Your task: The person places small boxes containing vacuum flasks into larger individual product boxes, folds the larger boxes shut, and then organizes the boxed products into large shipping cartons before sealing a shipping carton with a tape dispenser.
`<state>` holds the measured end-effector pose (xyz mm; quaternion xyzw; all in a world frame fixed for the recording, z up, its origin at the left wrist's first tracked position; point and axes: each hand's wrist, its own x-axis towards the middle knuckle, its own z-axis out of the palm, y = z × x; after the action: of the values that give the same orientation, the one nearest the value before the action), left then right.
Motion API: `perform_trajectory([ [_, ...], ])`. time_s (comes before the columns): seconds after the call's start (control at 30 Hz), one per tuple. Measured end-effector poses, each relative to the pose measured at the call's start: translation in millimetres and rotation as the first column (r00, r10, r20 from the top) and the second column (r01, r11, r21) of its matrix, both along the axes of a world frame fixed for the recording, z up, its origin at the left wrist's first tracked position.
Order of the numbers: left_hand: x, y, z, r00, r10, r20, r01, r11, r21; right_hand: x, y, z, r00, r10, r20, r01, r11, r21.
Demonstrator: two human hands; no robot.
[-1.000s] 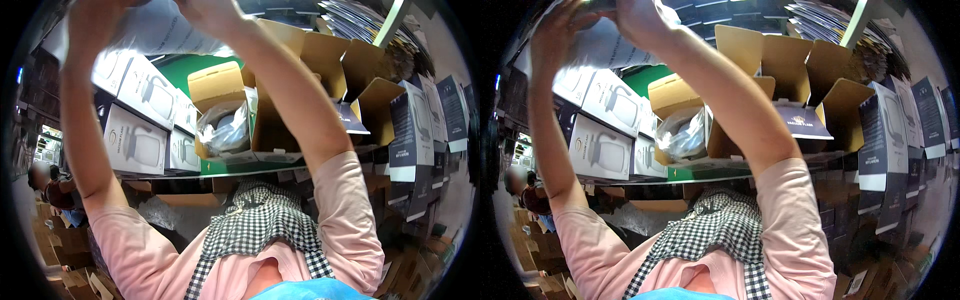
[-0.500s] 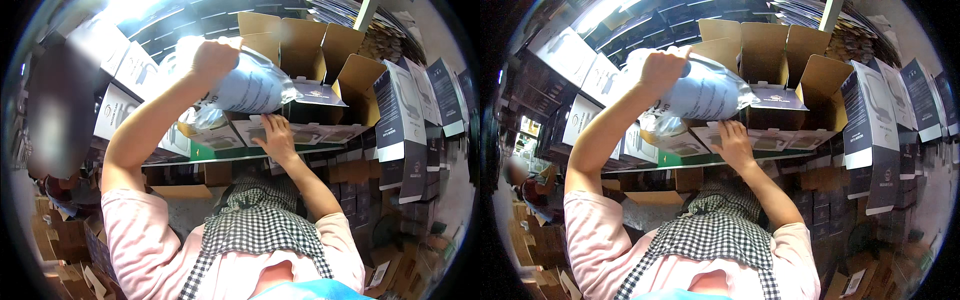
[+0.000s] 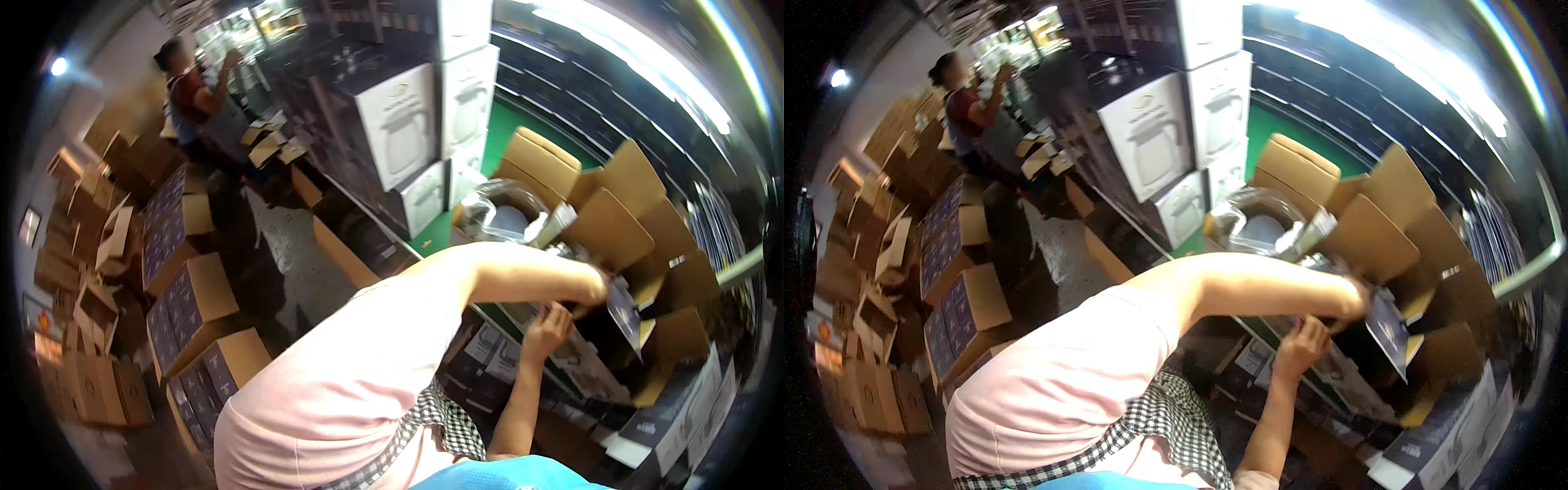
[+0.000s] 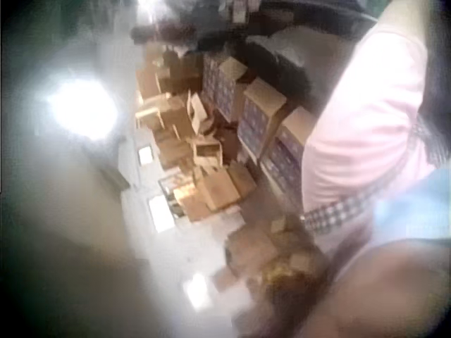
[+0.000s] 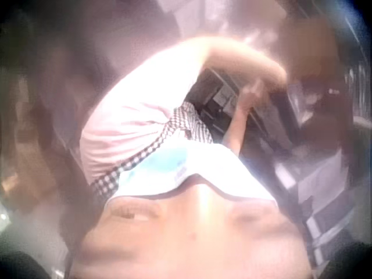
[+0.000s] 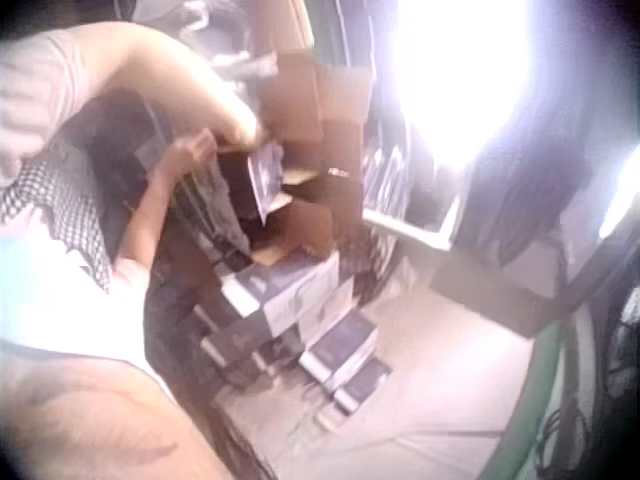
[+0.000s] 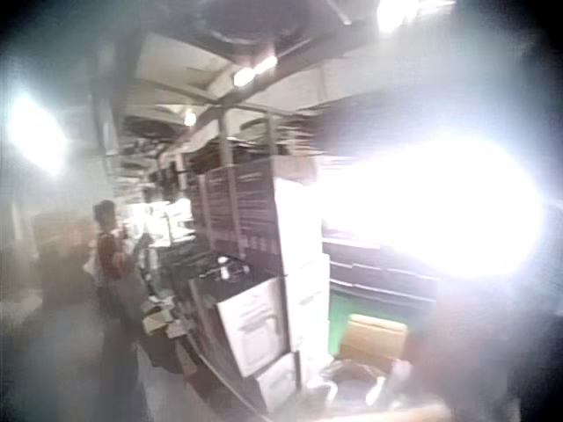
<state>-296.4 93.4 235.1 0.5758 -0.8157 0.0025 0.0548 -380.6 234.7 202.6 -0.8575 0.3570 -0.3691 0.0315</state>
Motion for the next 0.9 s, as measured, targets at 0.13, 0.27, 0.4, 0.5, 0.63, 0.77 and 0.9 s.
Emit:
perform_trajectory([
  [0.13, 40.5, 102.9, 98.2, 0.799, -0.439, -0.412, 0.301, 0.884, -0.358, 2.1, 4.9, -5.7, 0.983, -0.165, 0.076, 0.175, 0.972, -0.157],
  [0.27, 148.5, 279.9, 121.8, 0.714, -0.557, -0.424, 0.068, 0.658, -0.75, 48.6, 81.7, 24.4, 0.923, 0.057, 0.381, -0.005, 0.991, -0.136],
  [0.4, 277.2, 423.0, 49.2, 0.796, -0.211, -0.568, -0.138, 0.85, -0.508, 160.6, 174.5, 16.1, 0.795, 0.519, 0.314, -0.518, 0.85, -0.094],
  [0.5, 367.3, 518.2, 7.1, 0.781, 0.103, -0.616, -0.348, 0.891, -0.292, 264.1, 231.1, -29.2, 0.743, 0.625, 0.24, -0.654, 0.754, 0.059],
  [0.63, 491.9, 592.5, -25.9, 0.603, 0.494, -0.627, -0.596, 0.801, 0.058, 383.6, 277.9, -101.1, 0.745, 0.663, 0.074, -0.648, 0.694, 0.315],
  [0.77, 627.0, 644.0, -30.8, 0.392, 0.69, -0.608, -0.787, 0.594, 0.167, 477.7, 325.2, -93.3, 0.595, 0.803, -0.039, -0.696, 0.539, 0.474],
  [0.9, 760.6, 668.2, -59.5, 0.173, 0.693, -0.699, -0.923, 0.362, 0.13, 552.1, 335.0, -92.8, 0.546, 0.809, -0.218, -0.534, 0.537, 0.653],
])
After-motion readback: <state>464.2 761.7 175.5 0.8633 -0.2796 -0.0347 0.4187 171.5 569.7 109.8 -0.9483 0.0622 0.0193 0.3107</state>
